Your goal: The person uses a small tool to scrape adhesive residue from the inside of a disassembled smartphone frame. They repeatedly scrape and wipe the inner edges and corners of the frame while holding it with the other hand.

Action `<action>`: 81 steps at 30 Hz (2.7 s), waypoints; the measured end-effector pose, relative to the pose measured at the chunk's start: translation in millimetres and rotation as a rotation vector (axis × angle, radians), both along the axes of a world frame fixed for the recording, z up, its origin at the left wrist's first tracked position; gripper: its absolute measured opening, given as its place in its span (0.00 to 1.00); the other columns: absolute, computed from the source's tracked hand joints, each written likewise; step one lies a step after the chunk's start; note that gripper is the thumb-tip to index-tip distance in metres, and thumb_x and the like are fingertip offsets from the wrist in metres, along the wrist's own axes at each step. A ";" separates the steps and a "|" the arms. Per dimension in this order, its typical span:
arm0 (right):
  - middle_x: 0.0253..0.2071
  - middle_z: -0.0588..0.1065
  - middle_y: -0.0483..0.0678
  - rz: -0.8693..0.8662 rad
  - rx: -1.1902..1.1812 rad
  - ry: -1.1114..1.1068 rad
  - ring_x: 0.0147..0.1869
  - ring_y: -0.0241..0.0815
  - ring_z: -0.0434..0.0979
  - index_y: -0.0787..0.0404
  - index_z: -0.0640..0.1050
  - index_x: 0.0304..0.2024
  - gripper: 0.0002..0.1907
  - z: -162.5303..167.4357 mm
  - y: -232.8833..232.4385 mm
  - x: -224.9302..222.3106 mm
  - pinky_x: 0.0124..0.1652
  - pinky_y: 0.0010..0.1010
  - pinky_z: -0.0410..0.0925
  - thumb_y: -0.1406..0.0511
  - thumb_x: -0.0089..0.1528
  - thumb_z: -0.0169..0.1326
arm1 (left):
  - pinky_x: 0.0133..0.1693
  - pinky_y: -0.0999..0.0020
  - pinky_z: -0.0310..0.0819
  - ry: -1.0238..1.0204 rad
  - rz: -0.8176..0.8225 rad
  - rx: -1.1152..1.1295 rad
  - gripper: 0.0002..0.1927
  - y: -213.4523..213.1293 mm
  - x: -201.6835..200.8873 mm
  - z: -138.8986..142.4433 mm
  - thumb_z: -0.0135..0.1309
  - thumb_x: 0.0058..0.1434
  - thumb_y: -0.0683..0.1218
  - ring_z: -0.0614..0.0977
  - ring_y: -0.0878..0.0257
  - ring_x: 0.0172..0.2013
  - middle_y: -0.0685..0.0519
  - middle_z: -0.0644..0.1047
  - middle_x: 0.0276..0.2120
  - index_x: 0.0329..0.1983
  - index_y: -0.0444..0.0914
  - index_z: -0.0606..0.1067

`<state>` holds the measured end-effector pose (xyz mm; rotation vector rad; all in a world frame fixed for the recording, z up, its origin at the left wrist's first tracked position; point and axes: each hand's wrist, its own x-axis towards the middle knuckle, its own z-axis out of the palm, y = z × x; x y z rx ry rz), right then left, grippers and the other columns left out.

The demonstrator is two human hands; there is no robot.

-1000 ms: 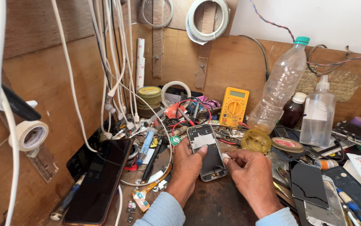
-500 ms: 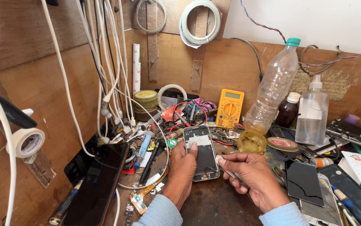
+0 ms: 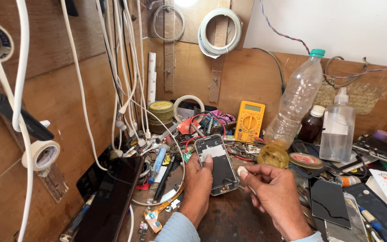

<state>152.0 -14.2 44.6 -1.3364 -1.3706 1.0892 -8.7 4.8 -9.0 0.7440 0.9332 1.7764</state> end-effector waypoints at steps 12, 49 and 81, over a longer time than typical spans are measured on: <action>0.14 0.76 0.47 -0.140 0.200 -0.378 0.16 0.33 0.67 0.62 0.86 0.37 0.11 -6.3 -2.4 -8.6 0.20 0.30 0.61 0.60 0.58 0.67 | 0.43 0.65 0.80 -0.150 -0.048 -0.026 0.18 -7.8 -6.3 23.6 0.42 0.72 0.47 0.82 0.62 0.42 0.49 0.80 0.47 0.62 0.38 0.70; 0.29 0.84 0.52 -0.169 0.353 -0.483 0.28 0.41 0.84 0.64 0.81 0.37 0.07 -9.5 -2.5 -13.7 0.32 0.34 0.72 0.66 0.59 0.60 | 0.42 0.63 0.79 -0.029 -0.197 -0.143 0.19 -8.8 1.7 13.1 0.48 0.65 0.37 0.82 0.61 0.44 0.50 0.81 0.50 0.60 0.40 0.70; 0.30 0.84 0.54 -0.147 0.485 -0.446 0.35 0.44 0.87 0.66 0.81 0.34 0.06 -15.4 -1.4 -16.3 0.35 0.34 0.75 0.68 0.58 0.61 | 0.41 0.61 0.87 -0.075 -0.151 -0.040 0.13 -11.0 8.3 6.0 0.45 0.67 0.37 0.85 0.61 0.38 0.48 0.81 0.43 0.54 0.33 0.71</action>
